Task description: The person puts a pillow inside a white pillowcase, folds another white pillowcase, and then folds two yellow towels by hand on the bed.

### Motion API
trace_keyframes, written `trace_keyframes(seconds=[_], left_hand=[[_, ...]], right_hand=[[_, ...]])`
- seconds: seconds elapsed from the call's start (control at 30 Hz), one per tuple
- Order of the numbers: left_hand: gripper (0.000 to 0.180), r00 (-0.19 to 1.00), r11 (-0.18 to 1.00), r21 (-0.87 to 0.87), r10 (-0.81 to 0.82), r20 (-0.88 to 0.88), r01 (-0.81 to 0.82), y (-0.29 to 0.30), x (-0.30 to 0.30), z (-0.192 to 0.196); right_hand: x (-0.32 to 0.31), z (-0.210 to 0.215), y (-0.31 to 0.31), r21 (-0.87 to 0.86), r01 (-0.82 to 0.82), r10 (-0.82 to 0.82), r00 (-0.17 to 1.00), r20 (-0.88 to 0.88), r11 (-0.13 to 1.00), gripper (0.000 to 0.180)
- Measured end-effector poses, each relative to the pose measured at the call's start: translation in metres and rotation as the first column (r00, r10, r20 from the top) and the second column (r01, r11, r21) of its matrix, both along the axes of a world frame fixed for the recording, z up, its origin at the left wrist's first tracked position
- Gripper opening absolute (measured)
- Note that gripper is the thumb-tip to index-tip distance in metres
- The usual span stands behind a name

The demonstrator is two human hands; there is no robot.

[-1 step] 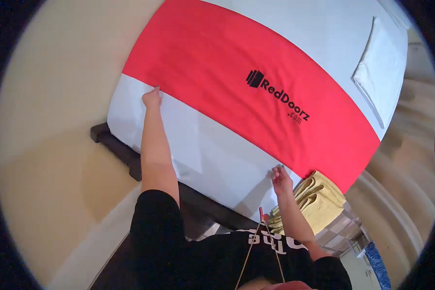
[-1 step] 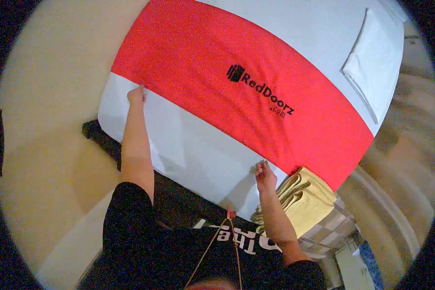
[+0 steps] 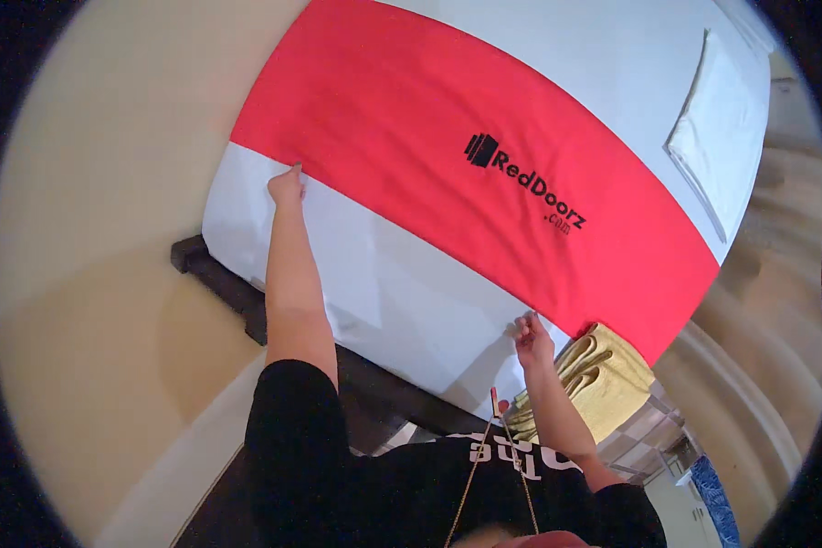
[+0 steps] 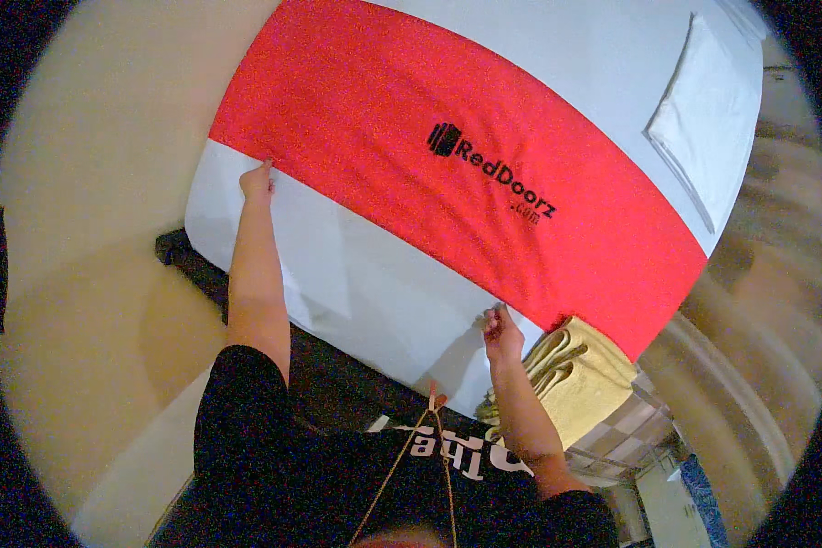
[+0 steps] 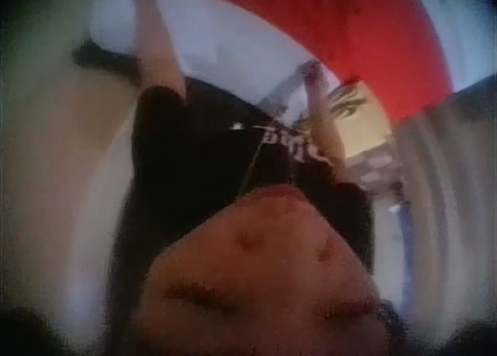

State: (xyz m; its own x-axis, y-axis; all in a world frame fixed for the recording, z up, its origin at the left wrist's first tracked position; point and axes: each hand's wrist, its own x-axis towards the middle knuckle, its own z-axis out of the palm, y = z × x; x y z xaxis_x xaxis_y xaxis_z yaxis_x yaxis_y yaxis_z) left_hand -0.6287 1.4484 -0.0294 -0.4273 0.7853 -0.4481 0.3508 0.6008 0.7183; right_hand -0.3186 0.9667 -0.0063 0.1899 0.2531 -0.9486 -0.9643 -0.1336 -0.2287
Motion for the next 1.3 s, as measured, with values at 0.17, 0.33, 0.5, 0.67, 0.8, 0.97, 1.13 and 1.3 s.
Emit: trace_keyframes(seconds=[0.17,0.33,0.5,0.67,0.8,0.97,1.13,1.3], left_hand=[[0.027,0.999,0.996,0.082,0.029,0.044,-0.032,0.004,0.008,0.008],[0.026,0.99,0.958,0.281,-0.023,-0.14,0.062,-0.01,-0.007,-0.004],[0.024,0.955,0.958,0.229,-0.107,-0.278,0.174,-0.014,0.011,-0.002],[0.028,0.975,0.961,0.254,-0.056,-0.216,0.111,-0.011,-0.006,-0.021],[0.032,0.962,0.96,0.254,-0.043,-0.269,0.114,-0.009,-0.039,-0.022],[0.035,0.37,0.796,0.107,-0.154,-0.916,0.596,-0.06,0.095,0.045],[0.059,0.245,0.291,0.075,-0.609,-0.754,0.954,-0.175,0.237,0.036],[0.069,-0.224,-0.158,-0.167,-0.818,-0.531,0.973,-0.32,0.282,0.021]], right_hand=[[0.003,0.0,0.016,-0.122,0.096,-0.094,0.995,0.018,0.988,0.01],[0.006,0.005,0.026,-0.15,0.23,-0.212,0.969,0.128,0.962,0.007],[-0.004,0.011,0.04,-0.286,0.329,-0.262,0.932,0.249,0.9,0.007],[0.002,0.004,0.028,-0.104,0.467,-0.45,0.88,0.152,0.878,0.009],[0.003,0.005,0.009,-0.216,0.215,-0.193,0.974,0.122,0.952,0.01],[-0.013,0.011,-0.015,-0.404,-0.117,0.317,0.822,0.473,0.907,0.012],[0.036,0.055,0.098,-0.592,-0.431,0.439,-0.407,0.801,0.681,0.035],[0.148,0.015,0.192,-0.877,-0.465,0.349,-0.808,0.475,0.118,0.052]])
